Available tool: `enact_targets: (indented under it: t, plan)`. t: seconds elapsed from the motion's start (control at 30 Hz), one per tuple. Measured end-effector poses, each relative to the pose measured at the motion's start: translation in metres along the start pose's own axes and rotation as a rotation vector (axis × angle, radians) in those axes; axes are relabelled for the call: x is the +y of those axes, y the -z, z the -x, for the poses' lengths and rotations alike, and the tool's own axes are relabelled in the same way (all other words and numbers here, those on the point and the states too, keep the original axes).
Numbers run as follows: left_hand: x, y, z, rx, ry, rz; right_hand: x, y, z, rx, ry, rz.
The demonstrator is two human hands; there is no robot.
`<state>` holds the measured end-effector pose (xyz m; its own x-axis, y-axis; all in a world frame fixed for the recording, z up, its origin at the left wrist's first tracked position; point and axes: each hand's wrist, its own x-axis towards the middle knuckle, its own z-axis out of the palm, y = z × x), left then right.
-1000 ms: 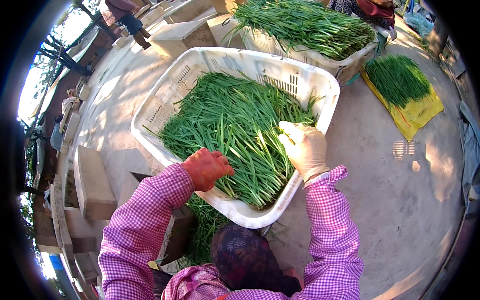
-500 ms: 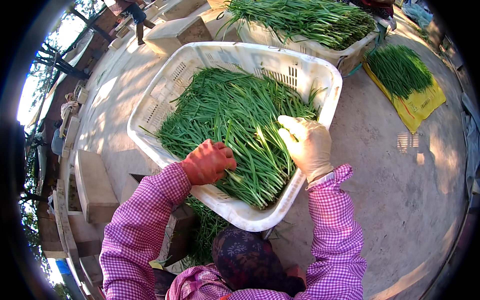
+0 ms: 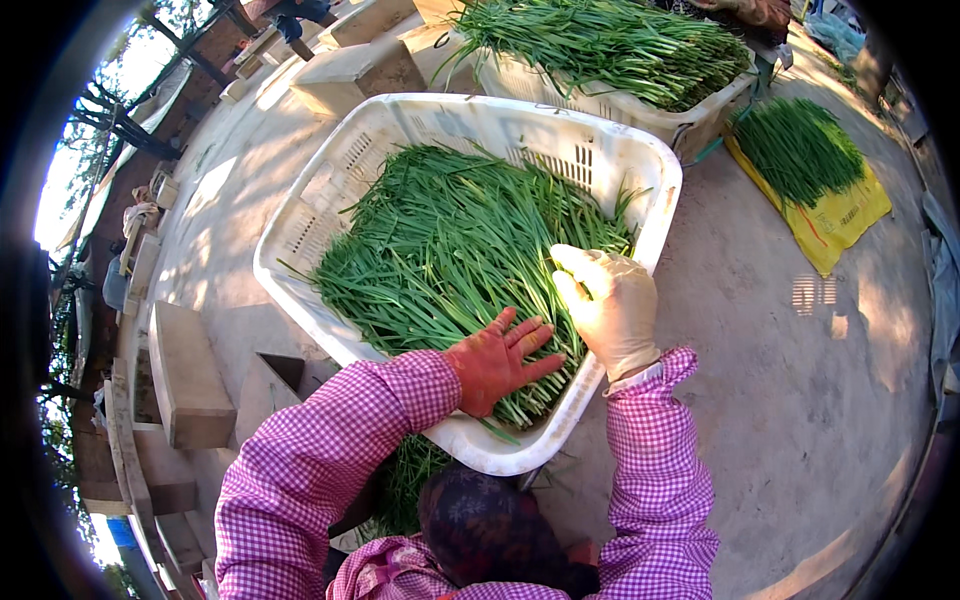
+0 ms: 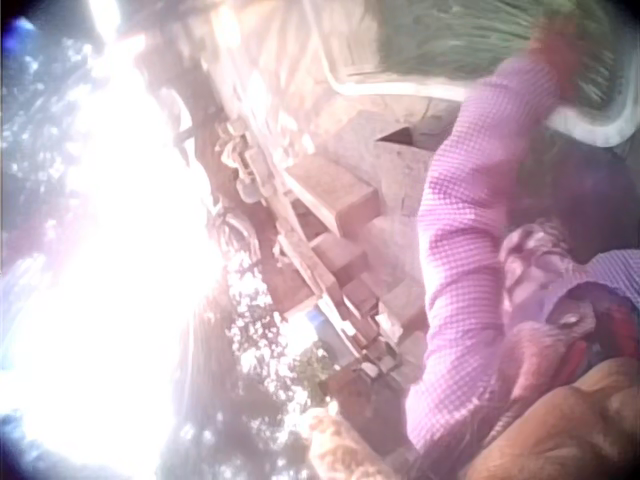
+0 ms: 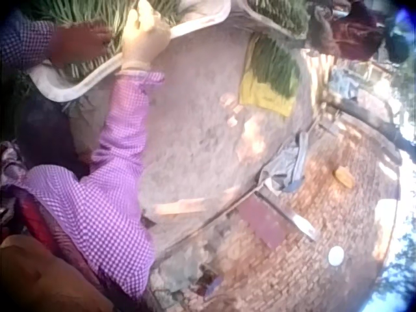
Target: The person prepares green onions by hand, peeling away dry or damaged layers from individual stalks and collecting them into neat bundles before placing them into a white plastic crate.
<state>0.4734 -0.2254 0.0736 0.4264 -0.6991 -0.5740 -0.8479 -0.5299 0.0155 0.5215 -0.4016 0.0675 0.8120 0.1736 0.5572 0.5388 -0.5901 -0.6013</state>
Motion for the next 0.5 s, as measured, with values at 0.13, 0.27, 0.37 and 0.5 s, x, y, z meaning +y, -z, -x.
enact_targets:
  t: [0.13,0.27,0.37,0.5]
  plan:
    - [0.008,0.007,-0.015,-0.069,-0.006,-0.063,0.0,0.001,0.002,-0.007,-0.021,0.013]
    - [0.01,-0.012,-0.02,0.114,-0.023,-0.122,0.0,0.002,0.001,0.008,0.003,0.003]
    - [0.0,-0.022,-0.024,0.314,-0.039,-0.136,-0.002,0.001,0.0,-0.005,-0.014,-0.039]
    - [-0.024,-0.02,-0.024,0.315,0.126,0.021,0.001,0.001,0.0,-0.012,-0.008,-0.009]
